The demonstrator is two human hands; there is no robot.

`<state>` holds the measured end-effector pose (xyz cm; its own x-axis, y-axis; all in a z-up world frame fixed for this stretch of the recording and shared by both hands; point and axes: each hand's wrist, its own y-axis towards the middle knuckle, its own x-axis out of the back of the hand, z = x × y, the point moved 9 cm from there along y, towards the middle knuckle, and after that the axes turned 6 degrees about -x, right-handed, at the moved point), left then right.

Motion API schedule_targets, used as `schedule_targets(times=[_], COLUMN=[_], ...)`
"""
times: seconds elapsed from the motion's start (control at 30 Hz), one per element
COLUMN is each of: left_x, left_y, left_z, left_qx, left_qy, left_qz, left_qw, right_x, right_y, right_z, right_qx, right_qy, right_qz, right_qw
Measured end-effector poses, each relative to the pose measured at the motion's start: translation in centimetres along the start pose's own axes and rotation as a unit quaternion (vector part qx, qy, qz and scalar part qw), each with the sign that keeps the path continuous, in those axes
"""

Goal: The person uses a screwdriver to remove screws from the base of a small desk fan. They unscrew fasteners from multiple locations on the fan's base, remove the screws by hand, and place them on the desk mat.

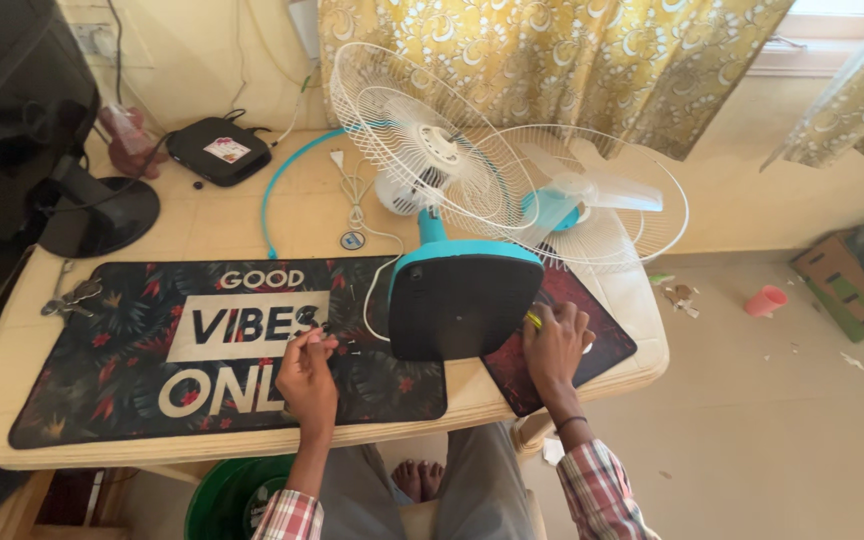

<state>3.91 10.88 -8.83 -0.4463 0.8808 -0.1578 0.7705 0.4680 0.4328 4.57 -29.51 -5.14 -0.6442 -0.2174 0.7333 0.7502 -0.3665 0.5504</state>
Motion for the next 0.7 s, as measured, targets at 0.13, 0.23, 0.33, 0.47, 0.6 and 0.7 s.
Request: schedule_targets(times=[0.13, 0.23, 0.33, 0.47, 0.6, 0.7], left_x=[0.3, 0.2, 0.4, 1.2, 1.9, 2.7], left_y=[-0.3, -0.4, -0.5, 0.0, 0.3, 1.9], left_z=[0.7, 1.8, 2.4, 3.2, 2.8, 0.8], left_qx=[0.017, 0.047, 0.044, 0.066, 0.091, 0.043], left_qy=[0.011, -0.009, -0.043, -0.112, -0.154, -0.101], left_qz=[-0.002, -0.014, -0.023, -0.057, -0.060, -0.038], left_qw=[1.000, 0.999, 0.998, 0.990, 0.982, 0.993], right_x=[2.8, 5.5, 5.3, 3.5, 0.5, -1.0], right_y=[-1.8, -5.2, -8.0, -9.7, -10.0, -10.1], right_z=[-0.8, 0.3, 3.2, 10.1, 15.7, 18.9], right_qx=[-0.034, -0.034, -0.012, 0.108, 0.144, 0.141], right_qy=[0.065, 0.166, 0.247, 0.356, 0.376, 0.389], right_qz=[-0.069, -0.130, -0.060, 0.054, 0.182, 0.241], right_qw=[0.995, 0.977, 0.967, 0.927, 0.897, 0.878])
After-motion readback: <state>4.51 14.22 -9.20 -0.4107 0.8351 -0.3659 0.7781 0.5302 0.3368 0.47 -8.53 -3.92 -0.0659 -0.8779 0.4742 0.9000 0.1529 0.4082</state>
